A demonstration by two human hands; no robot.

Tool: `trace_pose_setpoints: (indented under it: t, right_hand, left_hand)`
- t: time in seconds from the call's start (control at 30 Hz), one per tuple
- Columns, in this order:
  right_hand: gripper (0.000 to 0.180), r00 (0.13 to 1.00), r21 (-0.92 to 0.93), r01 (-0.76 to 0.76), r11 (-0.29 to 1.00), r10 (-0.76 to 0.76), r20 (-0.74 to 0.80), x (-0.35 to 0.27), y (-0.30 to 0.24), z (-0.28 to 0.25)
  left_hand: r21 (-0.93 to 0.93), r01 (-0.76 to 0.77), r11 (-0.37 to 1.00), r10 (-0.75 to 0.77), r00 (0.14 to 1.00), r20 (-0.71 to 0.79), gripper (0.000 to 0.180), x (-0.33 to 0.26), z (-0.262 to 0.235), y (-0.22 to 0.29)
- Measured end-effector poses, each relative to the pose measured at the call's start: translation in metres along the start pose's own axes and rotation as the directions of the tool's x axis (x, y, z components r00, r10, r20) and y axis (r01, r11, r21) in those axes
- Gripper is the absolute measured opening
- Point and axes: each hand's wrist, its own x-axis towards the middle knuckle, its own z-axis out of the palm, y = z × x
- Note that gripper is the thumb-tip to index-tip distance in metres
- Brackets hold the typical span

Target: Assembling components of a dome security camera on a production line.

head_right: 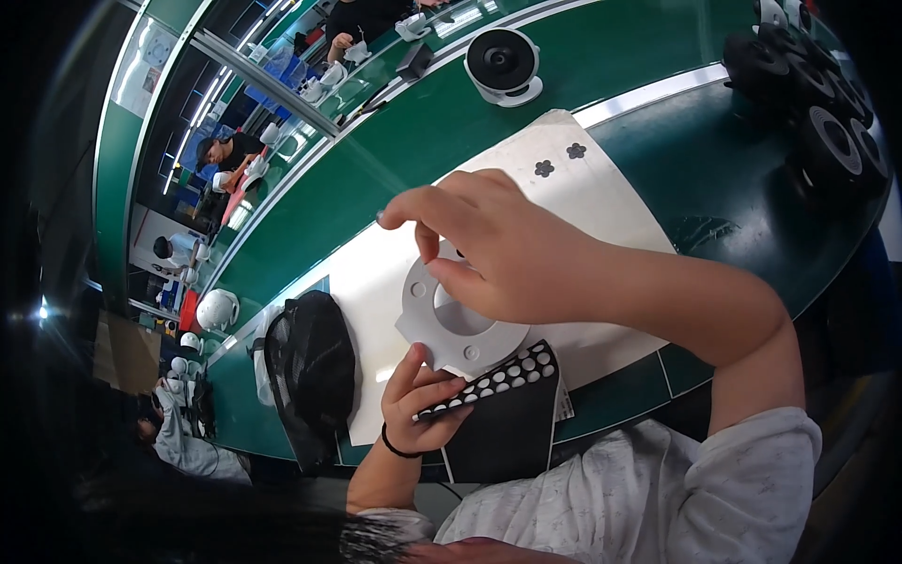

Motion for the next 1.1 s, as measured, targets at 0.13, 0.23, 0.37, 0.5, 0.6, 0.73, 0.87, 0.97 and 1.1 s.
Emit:
trace_pose_setpoints:
  t: [0.13,0.23,0.37,0.5,0.6,0.73,0.87,0.97,1.1]
  right_hand:
    - [0.039,0.976,0.286,-0.189,0.939,0.148,0.159,0.011,-0.008,0.009]
    - [0.036,0.962,0.226,-0.210,0.951,0.160,0.221,0.013,-0.012,0.005]
    - [0.032,0.978,-0.068,0.092,0.993,-0.077,0.196,0.006,-0.013,0.005]
    - [0.024,0.959,-0.154,0.207,0.966,-0.170,0.227,-0.011,-0.013,0.004]
    - [0.013,0.981,0.034,0.073,0.997,-0.078,0.177,-0.015,-0.019,-0.006]
    - [0.007,0.953,0.148,-0.036,0.988,-0.011,0.304,-0.018,-0.022,-0.001]
    - [0.009,0.913,0.150,-0.118,0.982,0.048,0.404,-0.019,-0.019,0.002]
    - [0.010,0.905,0.165,-0.153,0.974,0.071,0.420,-0.020,-0.017,0.001]
    - [0.010,0.899,0.115,-0.139,0.983,0.077,0.430,-0.022,-0.014,0.005]
  left_hand:
    - [0.025,-0.001,1.000,0.001,1.000,-0.001,0.036,0.002,-0.002,0.003]
    - [0.034,0.009,0.999,-0.009,1.000,-0.009,0.035,0.004,-0.002,0.005]
    - [0.030,-0.006,1.000,0.007,0.999,-0.034,0.037,0.005,-0.002,0.005]
    - [-0.013,0.021,1.000,-0.022,0.997,-0.075,0.039,0.002,0.000,0.001]
    - [-0.006,0.037,0.999,-0.037,0.997,-0.069,0.040,0.000,-0.003,0.001]
    - [0.018,0.027,0.999,-0.026,0.997,-0.076,0.040,0.001,-0.006,-0.001]
    - [0.013,0.029,0.999,-0.028,0.996,-0.084,0.039,-0.002,-0.004,-0.005]
    - [0.003,0.021,1.000,-0.021,0.996,-0.090,0.039,-0.002,-0.003,-0.007]
    - [0.017,0.013,1.000,-0.011,0.995,-0.097,0.038,-0.001,-0.002,-0.010]
